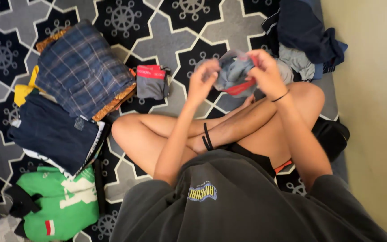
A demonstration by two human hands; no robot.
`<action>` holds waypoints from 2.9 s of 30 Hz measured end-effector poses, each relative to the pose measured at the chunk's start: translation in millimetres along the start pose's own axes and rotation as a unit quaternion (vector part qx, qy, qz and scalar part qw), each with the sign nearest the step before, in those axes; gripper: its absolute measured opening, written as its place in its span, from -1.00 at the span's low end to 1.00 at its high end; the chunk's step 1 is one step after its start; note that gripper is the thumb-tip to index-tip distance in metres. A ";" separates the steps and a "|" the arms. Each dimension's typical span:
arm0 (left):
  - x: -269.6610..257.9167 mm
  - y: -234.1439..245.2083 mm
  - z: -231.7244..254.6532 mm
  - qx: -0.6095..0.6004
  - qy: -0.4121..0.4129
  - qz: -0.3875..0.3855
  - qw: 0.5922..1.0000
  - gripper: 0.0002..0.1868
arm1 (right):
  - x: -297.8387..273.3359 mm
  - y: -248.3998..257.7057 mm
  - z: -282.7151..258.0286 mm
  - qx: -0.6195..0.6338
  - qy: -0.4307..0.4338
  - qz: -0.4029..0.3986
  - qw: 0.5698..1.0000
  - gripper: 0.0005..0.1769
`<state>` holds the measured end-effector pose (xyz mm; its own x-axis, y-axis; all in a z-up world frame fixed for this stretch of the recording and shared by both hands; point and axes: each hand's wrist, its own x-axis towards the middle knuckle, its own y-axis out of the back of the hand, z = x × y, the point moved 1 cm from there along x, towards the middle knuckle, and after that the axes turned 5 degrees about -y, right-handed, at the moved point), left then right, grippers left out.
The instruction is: Folding various pieces of laundry, specifically underwear, while sitting on a patterned rug.
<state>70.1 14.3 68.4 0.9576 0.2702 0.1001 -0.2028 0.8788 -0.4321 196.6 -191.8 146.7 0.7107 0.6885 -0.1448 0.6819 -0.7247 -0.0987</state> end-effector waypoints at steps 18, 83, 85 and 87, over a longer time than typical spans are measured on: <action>-1.7 88.4 116.7 0.510 -0.176 0.105 0.836 -0.68 | -10.6 10.1 -105.8 -0.584 0.165 0.147 0.781 -0.75; 55.3 163.7 -49.2 0.756 0.111 0.085 0.640 -0.84 | 162.6 90.3 149.6 -0.438 0.047 0.123 0.889 -0.73; 70.6 164.2 -69.6 0.805 0.161 0.061 0.568 -0.82 | 160.6 78.5 160.0 -0.418 0.033 0.139 0.897 -0.67; 75.5 129.3 -55.2 0.821 0.071 0.064 0.562 -0.57 | 142.6 59.4 159.9 -0.548 0.060 0.217 0.805 -0.42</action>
<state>127.5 126.5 -29.4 0.8967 0.4410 0.0388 -0.0749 0.0648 0.9951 310.9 -141.2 -37.2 0.8900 0.4225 0.1717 0.0604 -0.4823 0.8739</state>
